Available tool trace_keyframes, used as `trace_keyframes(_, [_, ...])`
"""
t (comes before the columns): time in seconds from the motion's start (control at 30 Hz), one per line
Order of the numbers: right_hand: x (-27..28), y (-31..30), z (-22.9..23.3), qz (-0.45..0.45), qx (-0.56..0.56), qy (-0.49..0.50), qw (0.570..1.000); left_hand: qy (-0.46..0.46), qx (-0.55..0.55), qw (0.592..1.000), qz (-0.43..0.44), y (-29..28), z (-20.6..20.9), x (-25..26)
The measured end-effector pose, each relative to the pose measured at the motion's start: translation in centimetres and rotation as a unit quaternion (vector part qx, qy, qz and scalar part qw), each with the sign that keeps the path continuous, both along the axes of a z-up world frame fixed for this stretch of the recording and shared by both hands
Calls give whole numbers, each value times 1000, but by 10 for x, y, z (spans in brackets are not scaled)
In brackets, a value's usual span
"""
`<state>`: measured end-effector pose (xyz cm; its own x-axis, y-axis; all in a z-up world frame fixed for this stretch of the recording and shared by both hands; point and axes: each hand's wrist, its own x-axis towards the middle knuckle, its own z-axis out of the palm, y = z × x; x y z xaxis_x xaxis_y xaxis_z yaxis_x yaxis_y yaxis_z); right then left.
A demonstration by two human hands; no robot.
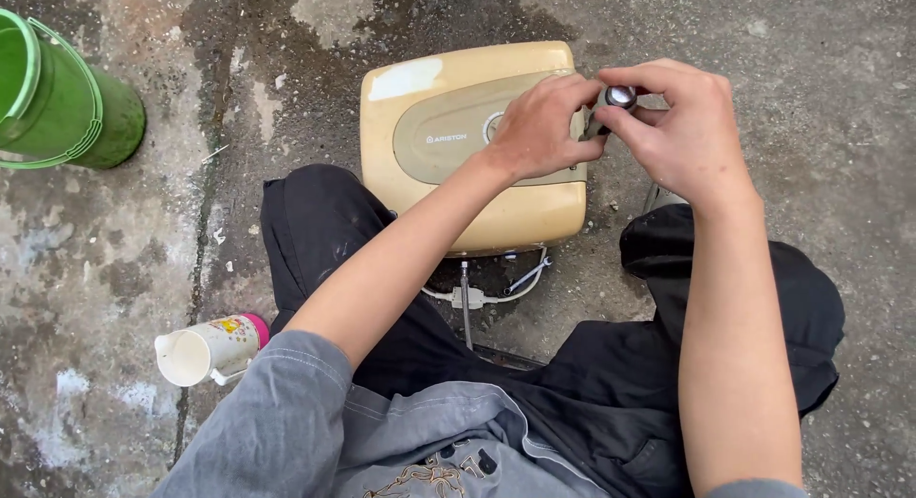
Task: Reassembling the outer casing of a water heater by aligning the panel and fastening it with screws using a screwdriver.
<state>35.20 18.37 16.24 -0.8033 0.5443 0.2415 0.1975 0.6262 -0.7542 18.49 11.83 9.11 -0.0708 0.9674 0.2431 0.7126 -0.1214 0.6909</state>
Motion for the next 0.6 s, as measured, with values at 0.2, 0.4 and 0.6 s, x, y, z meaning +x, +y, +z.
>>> trace_keyframes(0.2, [-5,2,-29,-154,185,-22,970,-48,-1,996,74,-5,-1,9])
trace_keyframes(0.4, [7,-13,7,39,120,-15,992,-40,-71,996,-29,7,0,-9])
trace_keyframes(0.6, [9,2,-41,-85,180,7,980,-43,-6,997,-69,-7,4,2])
